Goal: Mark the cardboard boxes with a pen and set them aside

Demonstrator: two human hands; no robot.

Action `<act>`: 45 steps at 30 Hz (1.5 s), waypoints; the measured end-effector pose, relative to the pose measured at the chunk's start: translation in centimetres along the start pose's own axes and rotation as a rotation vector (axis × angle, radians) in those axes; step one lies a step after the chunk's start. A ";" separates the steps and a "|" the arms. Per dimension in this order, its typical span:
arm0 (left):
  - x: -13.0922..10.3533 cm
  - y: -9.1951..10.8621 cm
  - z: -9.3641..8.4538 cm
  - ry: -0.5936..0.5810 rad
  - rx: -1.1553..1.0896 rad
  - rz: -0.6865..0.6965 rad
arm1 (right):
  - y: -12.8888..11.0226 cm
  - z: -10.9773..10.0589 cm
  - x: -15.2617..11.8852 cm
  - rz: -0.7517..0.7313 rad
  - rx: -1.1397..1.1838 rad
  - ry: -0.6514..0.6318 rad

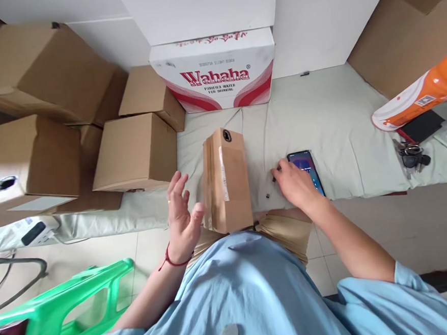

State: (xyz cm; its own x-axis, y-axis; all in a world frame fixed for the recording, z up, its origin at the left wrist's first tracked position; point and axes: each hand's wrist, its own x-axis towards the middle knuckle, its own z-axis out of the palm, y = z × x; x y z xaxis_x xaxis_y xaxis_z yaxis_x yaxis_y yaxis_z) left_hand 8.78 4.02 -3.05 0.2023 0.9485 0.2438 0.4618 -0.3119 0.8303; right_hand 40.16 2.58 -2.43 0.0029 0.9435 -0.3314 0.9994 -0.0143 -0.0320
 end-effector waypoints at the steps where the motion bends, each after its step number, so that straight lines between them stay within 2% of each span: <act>1: 0.2 0.5 0.0 -0.015 0.049 0.090 | 0.2 -0.5 0.7 0.006 -0.053 -0.074; 3: 0.6 1.3 0.5 -0.052 0.126 0.214 | 0.0 -1.3 1.7 -0.033 -0.127 -0.158; 5: 0.9 1.9 1.5 -0.118 0.157 0.224 | -0.5 -1.8 2.3 -0.100 -0.167 -0.179; 9: 1.4 1.6 3.7 -0.302 0.102 0.044 | -1.6 -1.7 2.9 -0.210 -0.179 -0.137; 12: 1.5 0.8 4.5 -0.297 0.031 -0.035 | -1.8 -1.3 3.3 -0.311 -0.176 -0.079; 19: 0.9 0.1 4.1 -0.163 0.152 -0.025 | -1.3 -0.7 4.4 -0.439 -0.199 -0.081; 24: 0.5 -0.7 3.8 -0.218 0.178 -0.087 | -0.4 -1.0 4.6 -0.506 -0.262 -0.079; 29: 0.2 -1.5 3.3 -0.181 0.128 -0.115 | -0.2 -0.6 4.2 -0.564 -0.254 -0.076; 32: 0.5 -1.9 2.8 -0.234 0.019 -0.128 | -0.4 -0.1 4.0 -0.608 -0.238 -0.076; 35: 1.1 -2.5 1.8 -0.275 -0.142 -0.243 | 0.1 0.2 3.8 -0.577 -0.217 -0.033; 38: 1.5 -3.6 0.2 -0.260 -0.300 -0.365 | 1.4 0.4 3.1 -0.512 -0.115 0.102; 41: 1.3 -4.6 -0.6 -0.257 -0.495 -0.499 | 1.9 0.7 2.2 -0.340 0.176 0.437; 43: 0.9 -4.7 -0.2 -0.242 -0.605 -0.576 | 1.0 1.0 1.9 -0.170 0.467 0.696; 45: 0.4 -4.4 0.9 -0.243 -0.674 -0.636 | -0.7 1.1 2.0 -0.069 0.744 0.839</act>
State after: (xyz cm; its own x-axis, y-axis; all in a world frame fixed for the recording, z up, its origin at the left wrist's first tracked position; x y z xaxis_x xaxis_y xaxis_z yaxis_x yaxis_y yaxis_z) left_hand 7.64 5.70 -7.09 0.2932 0.8683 -0.4000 -0.0316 0.4270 0.9037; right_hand 39.42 4.14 -4.09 0.2512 0.8702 0.4238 0.7298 0.1174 -0.6735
